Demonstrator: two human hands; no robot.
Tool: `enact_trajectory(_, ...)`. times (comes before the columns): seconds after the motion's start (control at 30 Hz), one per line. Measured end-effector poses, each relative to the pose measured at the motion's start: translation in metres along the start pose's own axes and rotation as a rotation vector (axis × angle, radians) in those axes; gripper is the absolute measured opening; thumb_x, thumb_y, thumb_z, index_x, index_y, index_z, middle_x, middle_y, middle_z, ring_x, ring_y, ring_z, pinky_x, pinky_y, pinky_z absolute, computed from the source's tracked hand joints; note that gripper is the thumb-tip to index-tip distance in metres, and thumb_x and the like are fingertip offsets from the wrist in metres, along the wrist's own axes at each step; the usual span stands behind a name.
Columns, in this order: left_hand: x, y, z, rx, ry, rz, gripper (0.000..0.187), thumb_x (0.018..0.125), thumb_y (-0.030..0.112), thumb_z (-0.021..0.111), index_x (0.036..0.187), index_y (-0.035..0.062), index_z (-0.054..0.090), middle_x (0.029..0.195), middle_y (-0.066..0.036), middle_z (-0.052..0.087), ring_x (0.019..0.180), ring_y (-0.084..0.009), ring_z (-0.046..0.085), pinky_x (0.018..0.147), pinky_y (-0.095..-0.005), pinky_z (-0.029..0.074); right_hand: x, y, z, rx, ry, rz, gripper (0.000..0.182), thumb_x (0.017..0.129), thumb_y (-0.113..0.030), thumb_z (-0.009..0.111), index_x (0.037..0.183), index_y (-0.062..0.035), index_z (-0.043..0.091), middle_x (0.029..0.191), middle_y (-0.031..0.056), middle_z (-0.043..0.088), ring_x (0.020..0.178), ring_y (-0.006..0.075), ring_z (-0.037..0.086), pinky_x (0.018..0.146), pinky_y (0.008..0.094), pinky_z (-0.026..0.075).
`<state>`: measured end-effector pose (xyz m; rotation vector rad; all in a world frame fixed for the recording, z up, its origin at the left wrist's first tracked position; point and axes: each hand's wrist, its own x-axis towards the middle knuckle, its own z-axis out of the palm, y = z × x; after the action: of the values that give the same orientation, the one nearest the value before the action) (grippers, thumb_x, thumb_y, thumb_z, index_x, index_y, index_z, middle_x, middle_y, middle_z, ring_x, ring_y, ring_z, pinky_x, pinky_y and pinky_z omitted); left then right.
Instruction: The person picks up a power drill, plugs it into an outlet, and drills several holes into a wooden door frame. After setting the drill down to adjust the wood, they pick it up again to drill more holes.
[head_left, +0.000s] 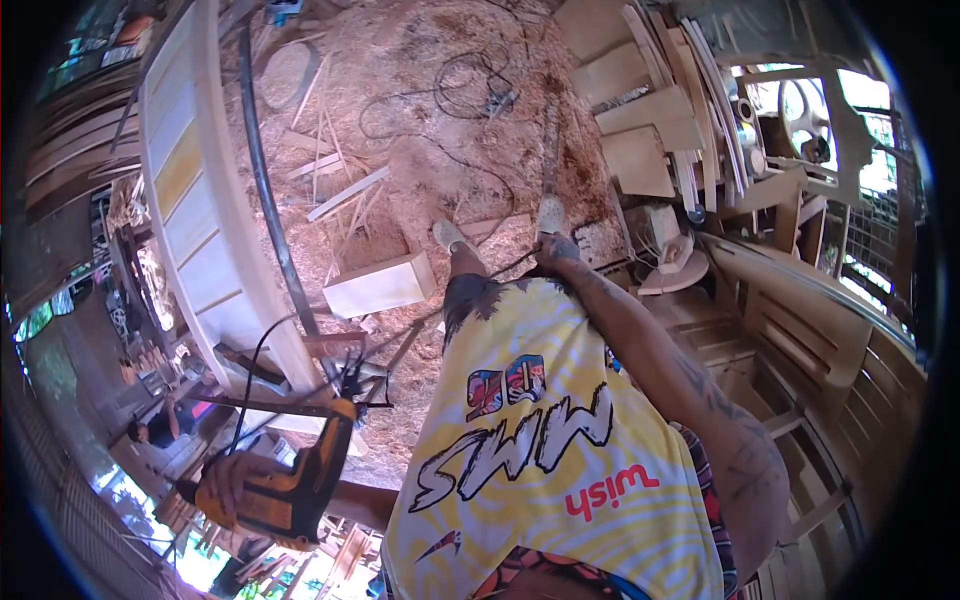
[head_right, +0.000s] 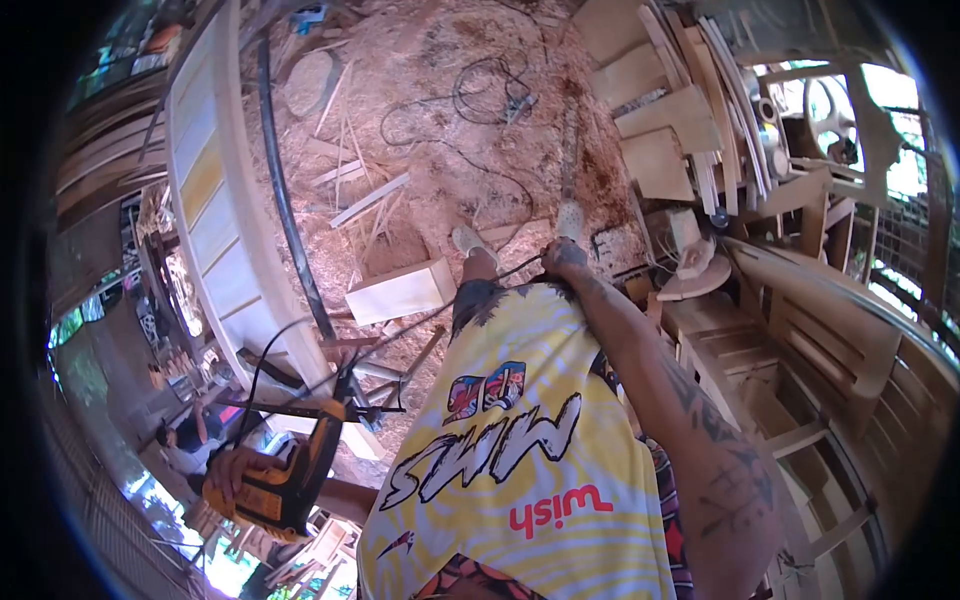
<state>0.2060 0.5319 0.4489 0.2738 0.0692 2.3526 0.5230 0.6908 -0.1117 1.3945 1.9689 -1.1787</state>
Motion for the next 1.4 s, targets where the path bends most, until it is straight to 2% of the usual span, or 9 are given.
enact_trajectory(0.2,0.025,0.036,-0.025,0.188,0.105,0.019,0.041,0.109,0.039,0.061,0.127,0.0032,0.057,0.106,-0.01,0.066,0.086,-0.0254,0.072,0.084,-0.0396,0.06,0.044,0.034,0.019,0.217,0.056,-0.238,0.046,0.112,-0.044,0.051,0.132,-0.0111,0.075,0.112,0.0261,0.081,0.113,0.042,0.078,0.098,0.0537,0.063)
enact_trajectory(0.33,0.038,0.071,-0.045,0.29,0.195,0.054,0.047,0.107,0.042,0.062,0.132,0.0023,0.055,0.107,-0.011,0.068,0.087,-0.0262,0.073,0.083,-0.0402,0.061,0.045,0.003,-0.068,1.22,-0.231,-0.068,0.025,0.107,-0.011,0.059,0.123,-0.005,0.077,0.119,0.0173,0.081,0.102,0.0307,0.079,0.095,0.0433,0.065)
enact_trajectory(0.47,0.069,0.112,-0.08,0.378,0.301,0.053,0.055,0.106,0.045,0.063,0.137,0.0013,0.054,0.108,-0.012,0.069,0.087,-0.0271,0.074,0.082,-0.0407,0.062,0.124,0.069,-0.141,2.449,0.095,0.072,0.018,0.094,0.007,0.061,0.111,0.004,0.068,0.104,0.0174,0.07,0.088,0.0296,0.071,0.081,0.0412,0.061)
enact_trajectory(0.57,0.1,0.153,-0.115,0.44,0.396,0.032,0.06,0.105,0.047,0.064,0.141,0.0006,0.052,0.109,-0.012,0.071,0.088,-0.0278,0.074,0.081,-0.0412,0.063,0.119,0.099,-0.26,2.469,0.576,0.139,0.009,0.103,-0.003,0.06,0.11,-0.0005,0.056,0.083,0.0108,0.061,0.074,0.0263,0.062,0.067,0.0349,0.055)
enact_trajectory(0.7,0.153,0.21,-0.175,0.539,0.534,-0.031,0.068,0.103,0.051,0.065,0.146,-0.0003,0.051,0.11,-0.013,0.072,0.088,-0.0286,0.075,0.08,-0.0418,0.064,0.106,0.093,-0.382,1.923,0.74,0.356,0.021,0.115,-0.022,0.054,0.097,-0.0117,0.057,0.073,-0.0007,0.052,0.048,0.0115,0.035,0.039,0.0261,0.024)
enact_trajectory(0.93,0.209,0.186,-0.389,0.573,0.845,-0.413,0.081,0.101,0.056,0.067,0.154,-0.002,0.048,0.112,-0.015,0.076,0.089,-0.0302,0.077,0.078,-0.0428,0.065,0.265,0.076,-0.41,0.415,0.647,0.435,0.047,0.113,-0.057,0.059,0.106,-0.0132,0.075,0.069,-0.0028,0.061,0.052,0.0113,0.052,0.043,0.0308,0.036)
enact_trajectory(1.0,0.217,0.12,-0.486,0.526,0.897,-0.549,0.085,0.1,0.058,0.067,0.157,-0.0024,0.048,0.113,-0.016,0.077,0.09,-0.0306,0.077,0.078,-0.0431,0.065,0.399,0.13,-0.323,-0.5,0.902,-0.313,0.041,0.111,-0.046,0.063,0.119,-0.0091,0.078,0.089,0.0033,0.076,0.073,0.0221,0.066,0.066,0.0414,0.053)
enact_trajectory(1.1,0.219,0.009,-0.635,0.664,1.083,-0.458,0.082,0.099,0.052,0.068,0.155,-0.0048,0.049,0.12,-0.024,0.075,0.088,-0.0331,0.078,0.074,-0.0465,0.067,0.469,-0.129,-0.247,-0.12,0.208,0.064,0.035,0.108,-0.04,0.072,0.126,-0.0113,0.08,0.094,0.0117,0.08,0.083,0.024,0.075,0.073,0.0415,0.057)
enact_trajectory(1.4,0.178,-0.135,-0.864,0.752,1.045,-0.888,0.07,0.091,0.044,0.079,0.135,-0.0102,0.069,0.112,-0.017,0.077,0.095,-0.0237,0.076,0.085,-0.0358,0.061,0.764,-0.108,0.052,-0.449,-0.02,-0.011,0.037,0.103,-0.043,0.07,0.124,-0.0138,0.077,0.115,0.0187,0.081,0.107,0.0383,0.079,0.097,0.0509,0.063)
